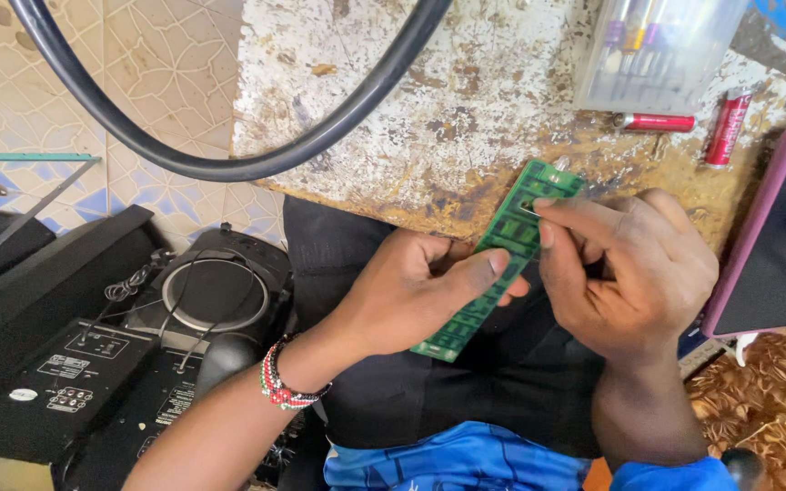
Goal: The person holds a green circuit board and uses a small metal tool to scrape or clean specific areas on its surface. They rotate the board to access different sections while working at a cluttered desk.
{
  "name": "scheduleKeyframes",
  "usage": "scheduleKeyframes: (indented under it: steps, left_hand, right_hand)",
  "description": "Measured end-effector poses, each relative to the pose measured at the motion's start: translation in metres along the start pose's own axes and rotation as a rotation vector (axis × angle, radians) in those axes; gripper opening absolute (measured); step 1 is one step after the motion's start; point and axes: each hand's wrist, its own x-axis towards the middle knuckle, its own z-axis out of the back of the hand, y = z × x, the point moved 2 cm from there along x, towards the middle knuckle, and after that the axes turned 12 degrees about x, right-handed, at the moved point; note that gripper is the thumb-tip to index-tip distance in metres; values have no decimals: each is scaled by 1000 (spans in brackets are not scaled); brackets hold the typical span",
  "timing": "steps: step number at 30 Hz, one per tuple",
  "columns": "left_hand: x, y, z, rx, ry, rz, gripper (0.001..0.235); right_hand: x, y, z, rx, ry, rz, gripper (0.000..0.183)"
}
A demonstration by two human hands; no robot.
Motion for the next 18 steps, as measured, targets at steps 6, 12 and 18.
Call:
scheduleKeyframes:
  steps: [6, 12, 18]
  left_hand:
    - [1, 5, -9, -341, 116, -15, 48]
    - [2, 13, -10, -324, 165, -154, 45]
    - [1, 5, -8, -291, 147, -70, 37]
  right_hand:
    - [0, 1, 0, -5, 3, 31, 9]
    - [-1, 17, -1, 5, 32, -62, 8]
    - [-16, 0, -2, -290, 142, -242, 30]
